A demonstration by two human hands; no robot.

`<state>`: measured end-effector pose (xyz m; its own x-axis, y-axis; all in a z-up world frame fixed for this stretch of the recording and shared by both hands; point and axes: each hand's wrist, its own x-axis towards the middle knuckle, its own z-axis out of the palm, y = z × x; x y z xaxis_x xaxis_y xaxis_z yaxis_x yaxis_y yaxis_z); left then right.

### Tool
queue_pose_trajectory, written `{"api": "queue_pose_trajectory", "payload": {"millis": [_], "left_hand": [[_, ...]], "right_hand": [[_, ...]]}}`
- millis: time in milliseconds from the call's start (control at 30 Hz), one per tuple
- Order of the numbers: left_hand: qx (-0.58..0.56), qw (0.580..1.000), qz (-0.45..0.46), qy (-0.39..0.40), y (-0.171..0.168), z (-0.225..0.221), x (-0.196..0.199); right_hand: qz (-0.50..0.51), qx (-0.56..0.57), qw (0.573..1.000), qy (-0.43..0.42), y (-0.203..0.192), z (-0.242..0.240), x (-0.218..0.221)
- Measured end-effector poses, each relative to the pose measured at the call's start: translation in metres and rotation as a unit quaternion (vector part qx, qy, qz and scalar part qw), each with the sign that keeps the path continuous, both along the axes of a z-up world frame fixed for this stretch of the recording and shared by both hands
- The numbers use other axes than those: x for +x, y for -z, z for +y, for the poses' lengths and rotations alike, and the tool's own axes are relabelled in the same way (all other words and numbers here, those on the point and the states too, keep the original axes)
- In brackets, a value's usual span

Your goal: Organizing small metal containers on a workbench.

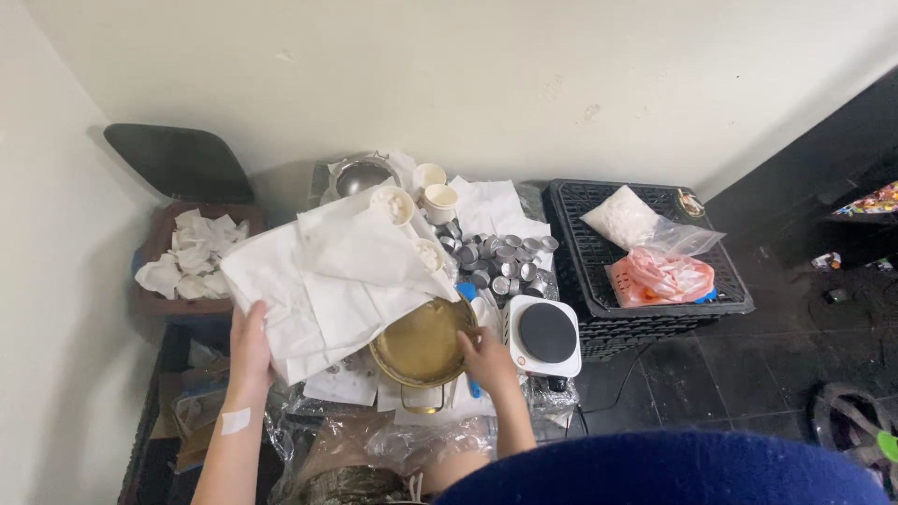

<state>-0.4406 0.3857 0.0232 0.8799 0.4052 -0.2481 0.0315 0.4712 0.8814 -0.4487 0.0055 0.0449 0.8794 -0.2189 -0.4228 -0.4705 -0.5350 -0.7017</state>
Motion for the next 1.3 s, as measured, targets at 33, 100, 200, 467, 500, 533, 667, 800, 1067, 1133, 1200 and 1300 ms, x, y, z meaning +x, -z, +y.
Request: {"api": "queue_pose_trajectory", "payload": {"millis": [33,100,200,467,500,533,667,800,1067,1133,1200,1300], "left_hand": [[0.000,1.000,0.000,0.000,0.004,0.001,0.000],[0.018,0.999,-0.022,-0.020,0.010,0.004,0.002],[0.010,0.999,-0.019,-0.026,0.010,0.007,0.002],[-0.012,1.000,-0.006,-0.025,-0.007,0.010,-0.009],[-0.013,0.999,-0.010,-0.029,-0.003,0.012,-0.010],[-0.012,1.000,-0.009,-0.028,-0.013,0.012,-0.013],[-0.028,0.998,0.041,-0.026,-0.048,0.015,-0.019],[-0.039,0.997,0.053,-0.030,-0.042,0.032,-0.023],[-0.036,0.999,0.010,-0.038,-0.030,0.056,-0.027],[-0.030,0.998,0.018,-0.046,-0.023,0.059,-0.028],[-0.029,0.998,0.028,-0.056,-0.008,0.065,-0.028],[-0.036,0.997,0.048,-0.055,-0.001,0.063,-0.024]], "right_hand": [[0.000,0.000,1.000,0.000,0.009,0.001,0.001],[-0.166,-0.168,0.970,-0.049,0.027,0.005,0.003],[-0.186,-0.251,0.950,-0.013,0.023,0.008,0.003],[-0.168,-0.120,0.977,-0.054,0.097,-0.033,0.019],[-0.149,-0.077,0.985,-0.045,0.094,-0.034,0.019],[-0.147,-0.076,0.985,-0.044,0.092,-0.037,0.018],[-0.106,-0.011,0.994,-0.039,0.054,-0.041,0.018],[-0.095,0.206,0.974,0.011,0.052,-0.074,0.026],[-0.124,0.242,0.962,-0.004,0.025,-0.142,0.060],[-0.136,0.238,0.962,-0.007,0.014,-0.150,0.066],[-0.107,0.256,0.960,0.029,0.003,-0.158,0.072],[-0.153,0.259,0.954,0.001,0.014,-0.191,0.100]]}}
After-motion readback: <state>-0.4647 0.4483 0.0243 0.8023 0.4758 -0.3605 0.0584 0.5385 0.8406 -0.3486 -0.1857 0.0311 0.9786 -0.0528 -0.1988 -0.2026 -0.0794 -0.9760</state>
